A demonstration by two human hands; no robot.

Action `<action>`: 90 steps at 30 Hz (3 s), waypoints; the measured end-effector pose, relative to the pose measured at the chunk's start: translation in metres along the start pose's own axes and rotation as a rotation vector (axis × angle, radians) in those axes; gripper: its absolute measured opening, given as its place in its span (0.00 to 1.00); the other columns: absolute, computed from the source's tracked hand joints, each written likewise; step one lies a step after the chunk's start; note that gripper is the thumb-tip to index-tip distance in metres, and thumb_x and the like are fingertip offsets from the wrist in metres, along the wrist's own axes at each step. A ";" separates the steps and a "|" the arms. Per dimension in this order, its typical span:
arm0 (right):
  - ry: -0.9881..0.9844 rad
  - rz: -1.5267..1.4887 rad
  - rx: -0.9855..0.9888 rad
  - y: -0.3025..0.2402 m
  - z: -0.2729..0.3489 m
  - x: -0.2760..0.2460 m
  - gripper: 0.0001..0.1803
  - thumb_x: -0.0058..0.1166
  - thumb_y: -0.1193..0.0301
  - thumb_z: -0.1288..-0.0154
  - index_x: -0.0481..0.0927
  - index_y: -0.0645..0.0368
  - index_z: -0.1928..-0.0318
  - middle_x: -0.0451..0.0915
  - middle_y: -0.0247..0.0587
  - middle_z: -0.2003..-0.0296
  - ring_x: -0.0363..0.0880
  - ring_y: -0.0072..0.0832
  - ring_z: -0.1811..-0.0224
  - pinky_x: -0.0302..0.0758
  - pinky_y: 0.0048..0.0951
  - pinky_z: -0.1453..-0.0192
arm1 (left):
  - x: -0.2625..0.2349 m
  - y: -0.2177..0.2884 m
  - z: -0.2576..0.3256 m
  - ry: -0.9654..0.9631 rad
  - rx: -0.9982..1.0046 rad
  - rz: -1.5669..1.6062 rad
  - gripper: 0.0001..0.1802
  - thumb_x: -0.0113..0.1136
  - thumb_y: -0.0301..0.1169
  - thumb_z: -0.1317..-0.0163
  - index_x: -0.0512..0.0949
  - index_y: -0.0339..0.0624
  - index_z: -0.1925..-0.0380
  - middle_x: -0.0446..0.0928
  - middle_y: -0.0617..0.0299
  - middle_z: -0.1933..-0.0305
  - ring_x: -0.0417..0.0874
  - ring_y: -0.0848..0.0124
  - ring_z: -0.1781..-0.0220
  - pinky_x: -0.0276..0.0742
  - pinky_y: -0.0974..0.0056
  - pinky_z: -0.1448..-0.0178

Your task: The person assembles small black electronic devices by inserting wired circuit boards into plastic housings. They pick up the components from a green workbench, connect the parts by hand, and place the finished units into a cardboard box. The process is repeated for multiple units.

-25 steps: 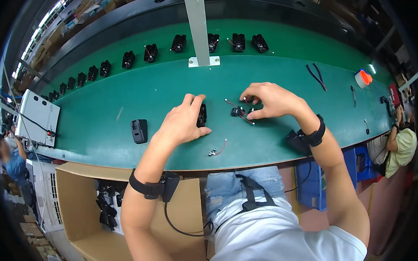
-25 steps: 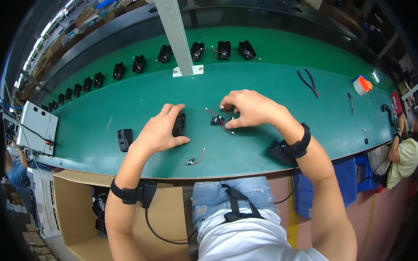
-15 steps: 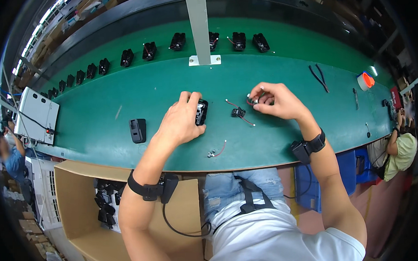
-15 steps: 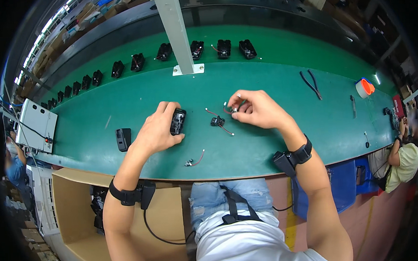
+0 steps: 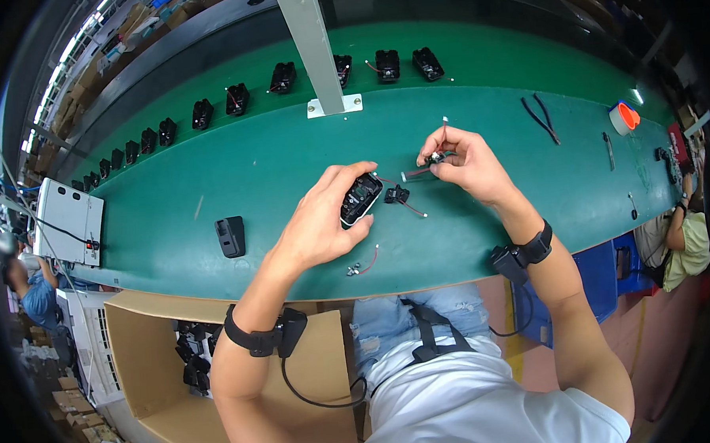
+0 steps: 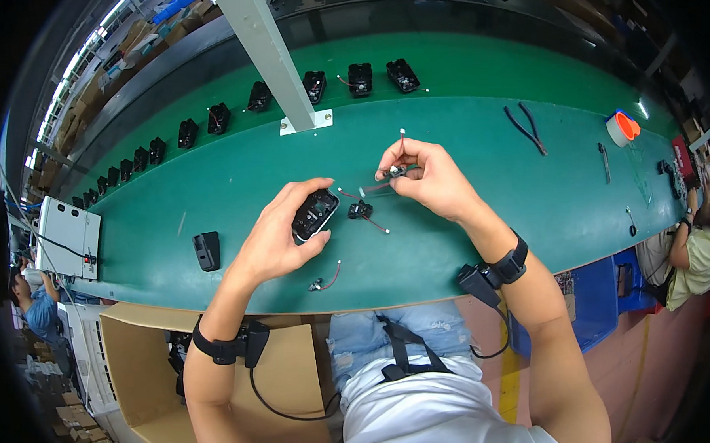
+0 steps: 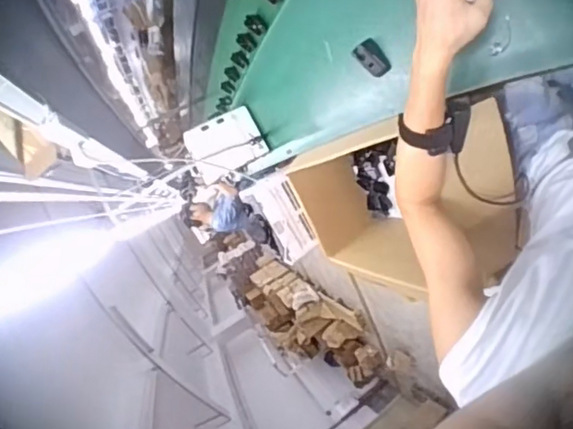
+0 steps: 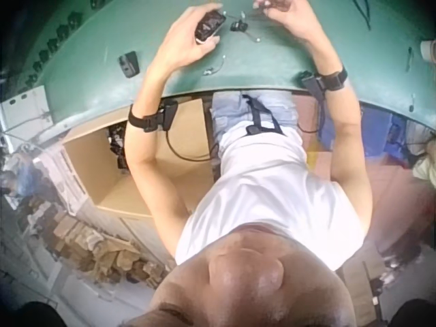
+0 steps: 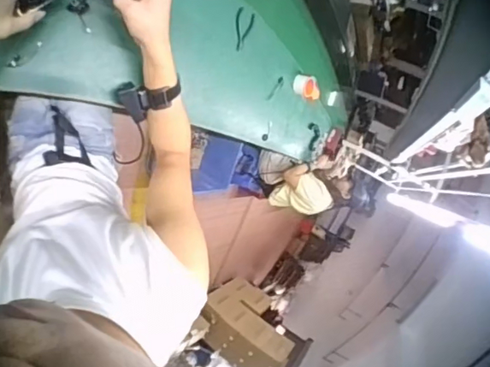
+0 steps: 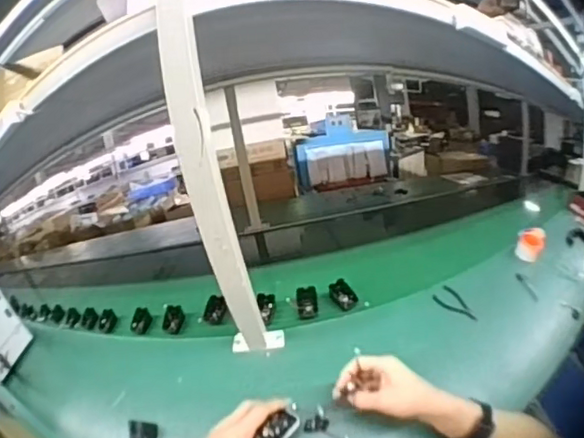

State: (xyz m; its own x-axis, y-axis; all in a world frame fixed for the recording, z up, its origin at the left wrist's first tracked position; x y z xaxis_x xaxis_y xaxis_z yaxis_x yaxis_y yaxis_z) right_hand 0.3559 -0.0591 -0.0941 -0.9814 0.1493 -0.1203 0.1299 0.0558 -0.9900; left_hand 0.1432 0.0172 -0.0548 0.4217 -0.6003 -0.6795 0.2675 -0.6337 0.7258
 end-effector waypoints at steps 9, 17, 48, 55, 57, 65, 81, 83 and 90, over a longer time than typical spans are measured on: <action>0.049 0.071 0.064 0.000 0.001 0.007 0.16 0.53 0.81 0.35 0.77 0.66 0.46 0.87 0.44 0.56 0.85 0.23 0.56 0.80 0.27 0.54 | 0.005 0.001 0.000 0.003 -0.046 0.028 0.36 0.66 0.29 0.47 0.68 0.39 0.35 0.74 0.45 0.39 0.77 0.49 0.37 0.72 0.55 0.33; 0.008 0.590 -0.140 -0.017 0.001 0.006 0.14 0.65 0.77 0.46 0.82 0.59 0.57 0.81 0.36 0.65 0.78 0.23 0.66 0.74 0.25 0.62 | 0.006 -0.005 0.000 0.019 -0.036 -0.012 0.38 0.66 0.31 0.47 0.67 0.38 0.34 0.75 0.44 0.39 0.78 0.49 0.38 0.72 0.54 0.34; 0.156 0.861 -0.316 -0.007 0.010 0.018 0.05 0.60 0.77 0.44 0.87 0.57 0.67 0.81 0.37 0.63 0.83 0.40 0.64 0.81 0.40 0.59 | 0.005 0.001 -0.001 -0.130 -0.236 0.240 0.30 0.73 0.30 0.47 0.75 0.39 0.43 0.80 0.65 0.53 0.80 0.77 0.54 0.76 0.69 0.52; 0.134 0.836 -0.311 -0.005 0.007 0.011 0.06 0.64 0.78 0.44 0.86 0.58 0.65 0.84 0.38 0.62 0.84 0.39 0.63 0.82 0.36 0.58 | 0.007 -0.017 0.000 -0.050 -0.142 0.320 0.30 0.74 0.33 0.48 0.77 0.41 0.45 0.80 0.67 0.58 0.70 0.82 0.70 0.69 0.73 0.68; 0.146 0.743 -0.315 -0.004 0.003 0.008 0.05 0.64 0.79 0.43 0.86 0.59 0.65 0.84 0.40 0.63 0.85 0.38 0.63 0.82 0.35 0.58 | 0.006 -0.015 0.000 -0.050 -0.142 0.289 0.30 0.74 0.33 0.48 0.77 0.41 0.45 0.80 0.67 0.58 0.70 0.82 0.70 0.69 0.73 0.68; 0.125 0.260 -0.446 -0.041 0.012 0.016 0.06 0.66 0.81 0.45 0.84 0.62 0.66 0.87 0.41 0.66 0.86 0.34 0.63 0.81 0.32 0.56 | 0.008 -0.016 0.000 -0.155 -0.237 0.534 0.31 0.76 0.28 0.47 0.75 0.36 0.44 0.79 0.63 0.50 0.80 0.75 0.48 0.76 0.67 0.43; 0.049 0.375 -0.787 -0.076 0.044 0.055 0.13 0.68 0.85 0.57 0.85 0.58 0.69 0.87 0.35 0.67 0.84 0.35 0.64 0.82 0.32 0.58 | 0.018 -0.014 0.002 -0.353 -0.122 0.930 0.26 0.71 0.30 0.38 0.75 0.32 0.42 0.82 0.61 0.50 0.80 0.77 0.50 0.76 0.68 0.43; 0.041 0.450 -0.795 -0.074 0.049 0.062 0.13 0.67 0.85 0.57 0.85 0.58 0.69 0.86 0.34 0.67 0.84 0.35 0.63 0.82 0.32 0.58 | 0.022 -0.010 0.001 -0.365 -0.173 0.952 0.26 0.71 0.30 0.38 0.75 0.32 0.43 0.81 0.61 0.50 0.79 0.77 0.50 0.76 0.68 0.44; -0.033 0.258 -0.567 -0.074 0.042 0.052 0.17 0.68 0.77 0.46 0.83 0.62 0.55 0.85 0.45 0.59 0.85 0.39 0.52 0.84 0.35 0.49 | 0.017 -0.010 0.002 -0.175 -0.238 0.984 0.22 0.66 0.40 0.33 0.77 0.36 0.47 0.83 0.62 0.56 0.81 0.78 0.56 0.76 0.72 0.52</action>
State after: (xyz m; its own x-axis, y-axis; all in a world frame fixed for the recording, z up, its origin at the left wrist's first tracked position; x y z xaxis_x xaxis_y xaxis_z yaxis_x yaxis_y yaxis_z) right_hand 0.2893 -0.0974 -0.0303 -0.9109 0.1981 -0.3618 0.4096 0.5387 -0.7362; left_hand 0.1465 0.0122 -0.0738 0.4203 -0.8762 0.2357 0.0443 0.2793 0.9592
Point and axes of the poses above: each hand's wrist, its own z-axis away from the middle knuckle, its own x-axis out of the palm, y = z × x, the point moved 6 cm from there along -z, towards the middle knuckle
